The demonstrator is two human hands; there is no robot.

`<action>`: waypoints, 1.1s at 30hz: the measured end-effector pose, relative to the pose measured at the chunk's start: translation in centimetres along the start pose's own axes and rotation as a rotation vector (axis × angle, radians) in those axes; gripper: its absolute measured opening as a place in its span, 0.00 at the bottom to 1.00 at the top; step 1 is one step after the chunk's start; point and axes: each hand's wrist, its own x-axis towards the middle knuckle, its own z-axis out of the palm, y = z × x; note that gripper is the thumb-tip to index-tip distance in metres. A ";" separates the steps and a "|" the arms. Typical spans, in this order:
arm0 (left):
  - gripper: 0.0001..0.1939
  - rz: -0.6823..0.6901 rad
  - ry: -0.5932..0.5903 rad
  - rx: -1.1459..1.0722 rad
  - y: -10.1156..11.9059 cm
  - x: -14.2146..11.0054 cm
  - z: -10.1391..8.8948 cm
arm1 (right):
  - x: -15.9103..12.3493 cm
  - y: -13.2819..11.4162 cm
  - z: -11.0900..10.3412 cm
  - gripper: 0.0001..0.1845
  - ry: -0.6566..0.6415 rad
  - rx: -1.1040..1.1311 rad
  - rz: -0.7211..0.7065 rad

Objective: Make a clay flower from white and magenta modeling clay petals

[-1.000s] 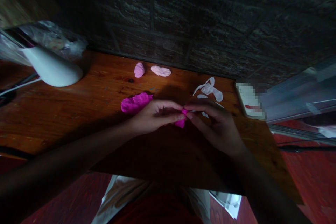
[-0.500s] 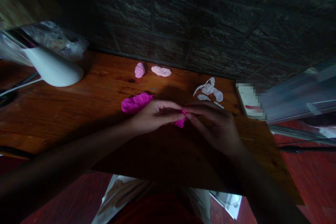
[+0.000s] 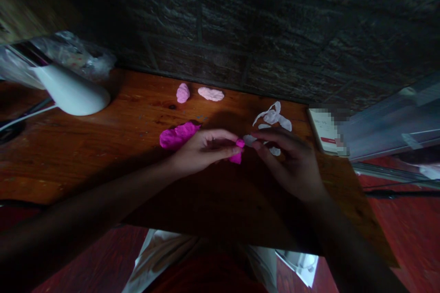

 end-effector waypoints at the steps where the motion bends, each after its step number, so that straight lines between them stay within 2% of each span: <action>1: 0.09 -0.005 0.011 0.014 0.1 0.0 0.0 | 0.0 0.1 0.0 0.12 0.009 0.036 0.051; 6: 0.11 -0.023 0.018 0.000 0.2 -0.2 0.0 | -0.1 0.3 1.0 0.09 0.019 0.372 0.310; 12: 0.15 0.017 0.062 -0.066 -0.3 0.0 -0.1 | 0.2 -0.2 2.4 0.13 0.042 0.911 0.644; 17: 0.19 0.067 0.082 -0.044 -0.8 -0.1 0.1 | 0.3 -1.0 3.1 0.12 0.088 1.046 0.761; 22: 0.15 0.093 0.134 0.005 -0.9 -0.3 0.7 | 0.3 -1.2 3.2 0.13 0.121 0.910 0.777; 26: 0.13 0.060 0.168 0.002 -0.6 -0.3 0.9 | 0.3 -1.3 3.2 0.10 0.177 0.687 0.685; 29: 0.14 0.064 0.151 -0.004 -0.6 -0.2 0.6 | 0.1 -1.5 3.2 0.07 0.130 0.555 0.563; 33: 0.13 0.062 0.102 0.051 -0.7 -0.1 0.2 | -0.2 -1.7 2.4 0.07 0.092 0.200 0.245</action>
